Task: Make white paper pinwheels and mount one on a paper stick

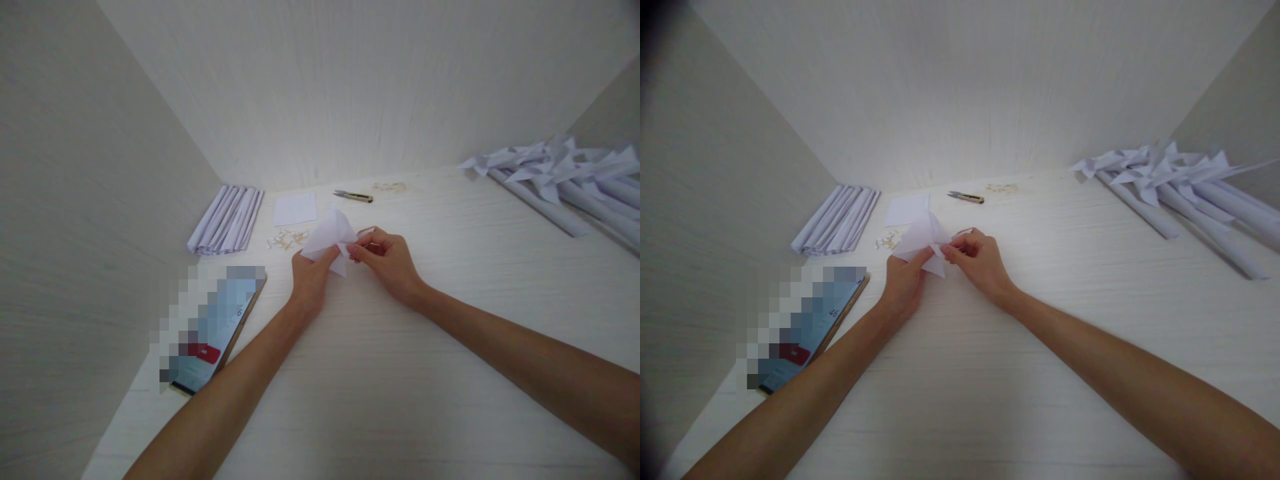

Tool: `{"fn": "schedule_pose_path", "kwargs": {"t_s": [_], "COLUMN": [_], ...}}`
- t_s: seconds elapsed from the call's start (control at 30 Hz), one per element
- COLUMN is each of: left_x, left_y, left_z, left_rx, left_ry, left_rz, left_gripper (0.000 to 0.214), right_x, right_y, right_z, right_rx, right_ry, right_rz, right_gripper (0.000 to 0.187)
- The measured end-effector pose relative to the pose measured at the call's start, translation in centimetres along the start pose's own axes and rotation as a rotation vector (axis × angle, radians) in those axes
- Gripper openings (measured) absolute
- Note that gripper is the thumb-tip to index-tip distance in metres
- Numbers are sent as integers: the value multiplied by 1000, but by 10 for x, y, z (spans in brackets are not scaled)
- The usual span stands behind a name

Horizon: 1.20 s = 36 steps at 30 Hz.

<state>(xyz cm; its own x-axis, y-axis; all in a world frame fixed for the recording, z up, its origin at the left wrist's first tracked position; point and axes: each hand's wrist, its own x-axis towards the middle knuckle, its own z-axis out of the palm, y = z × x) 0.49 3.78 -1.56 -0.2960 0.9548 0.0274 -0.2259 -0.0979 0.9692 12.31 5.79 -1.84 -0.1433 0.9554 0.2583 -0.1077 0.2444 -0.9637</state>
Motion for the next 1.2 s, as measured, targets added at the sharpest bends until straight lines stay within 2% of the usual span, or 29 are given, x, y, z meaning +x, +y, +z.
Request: {"fn": "schedule_pose_path", "kwargs": {"t_s": [0.13,0.4,1.2], "left_x": [0,-1,0], "left_y": [-2,-2,-3], "left_z": [-1,-1,-1], "left_rx": [25,43,19], "left_ry": [-3,-11,-47], "left_rz": [-8,11,11], "left_gripper": [14,15,17], "right_x": [0,0,0], "right_y": [2,-3,-2], "right_z": [0,2,0], "right_rx": [-48,13,-73], "right_ry": [32,51,22], "right_rz": [33,91,61], "right_gripper": [23,27,30]}}
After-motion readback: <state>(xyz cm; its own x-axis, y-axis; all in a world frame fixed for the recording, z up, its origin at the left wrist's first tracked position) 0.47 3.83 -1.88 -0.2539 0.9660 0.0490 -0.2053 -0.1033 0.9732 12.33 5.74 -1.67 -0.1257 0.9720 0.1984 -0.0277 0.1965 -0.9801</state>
